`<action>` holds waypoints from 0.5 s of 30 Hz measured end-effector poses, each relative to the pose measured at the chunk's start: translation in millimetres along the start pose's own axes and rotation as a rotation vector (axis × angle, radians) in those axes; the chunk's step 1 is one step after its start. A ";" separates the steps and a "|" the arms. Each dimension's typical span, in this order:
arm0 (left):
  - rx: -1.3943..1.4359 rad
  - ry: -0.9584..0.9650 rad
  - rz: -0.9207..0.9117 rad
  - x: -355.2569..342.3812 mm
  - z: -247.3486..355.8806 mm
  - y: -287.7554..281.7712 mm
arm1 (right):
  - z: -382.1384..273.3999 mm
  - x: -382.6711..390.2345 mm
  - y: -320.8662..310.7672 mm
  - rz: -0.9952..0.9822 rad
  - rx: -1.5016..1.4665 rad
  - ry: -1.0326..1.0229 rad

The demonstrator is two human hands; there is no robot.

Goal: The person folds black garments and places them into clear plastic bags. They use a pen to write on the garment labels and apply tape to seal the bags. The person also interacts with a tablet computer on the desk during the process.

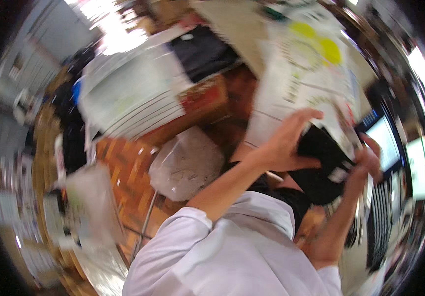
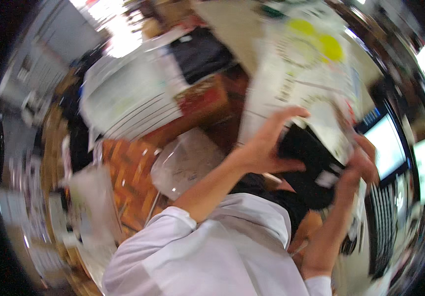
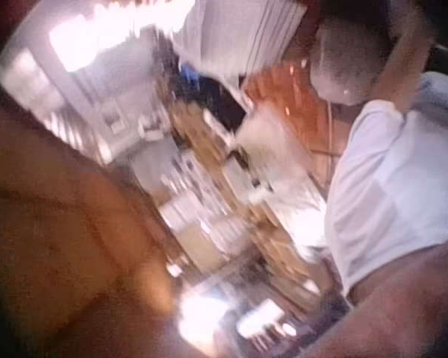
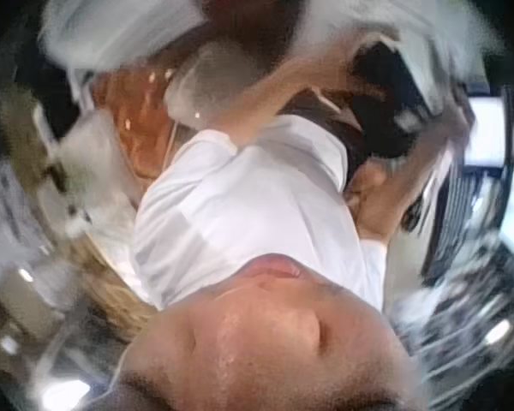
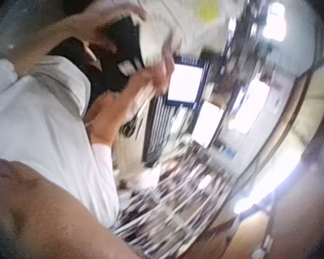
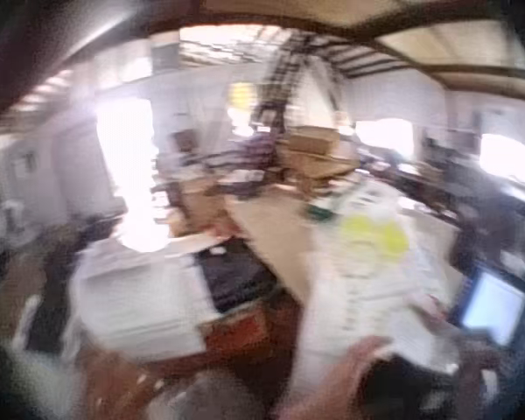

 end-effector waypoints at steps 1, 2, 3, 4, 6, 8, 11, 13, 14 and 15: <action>0.053 -0.114 0.036 19.2 -0.1 -11.3 | -19.6 -5.5 -4.3 -0.009 0.019 -0.071; 0.105 -0.223 -0.059 35.5 4.1 -14.7 | -27.3 -12.2 -6.0 -0.020 0.028 -0.093; 0.171 -0.336 -0.151 49.3 6.8 -18.9 | -33.6 -18.7 -7.7 -0.029 0.037 -0.118; 0.240 -0.274 -0.148 53.0 12.7 -21.8 | -43.3 -27.3 -12.8 -0.028 0.064 -0.150; 0.176 -0.236 -0.047 54.3 43.1 -46.2 | -84.5 -27.7 5.8 -0.021 0.003 -0.195; -0.091 0.051 0.109 53.1 80.6 -101.5 | -110.4 -35.3 18.3 -0.059 -0.072 -0.355; -0.671 0.194 0.463 60.7 179.5 -191.7 | -104.7 -71.5 29.8 -0.272 -0.207 -0.677; -0.694 -0.222 0.733 79.3 253.0 -250.5 | -110.8 -82.9 31.0 -0.319 -0.246 -0.712; -0.818 -0.074 0.896 87.3 281.9 -289.2 | -117.2 -86.1 30.5 -0.349 -0.203 -0.739; -0.897 0.133 1.049 97.0 315.6 -330.0 | -119.5 -86.1 30.7 -0.352 -0.196 -0.730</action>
Point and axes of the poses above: each hand's wrist, its own x-axis away from the middle knuckle, its own y-axis out of the palm, z = x × y, the point moved 1 cm from there along -x, towards the middle knuckle, and after that the axes turned 12 degrees about z, right-handed, at the moved point
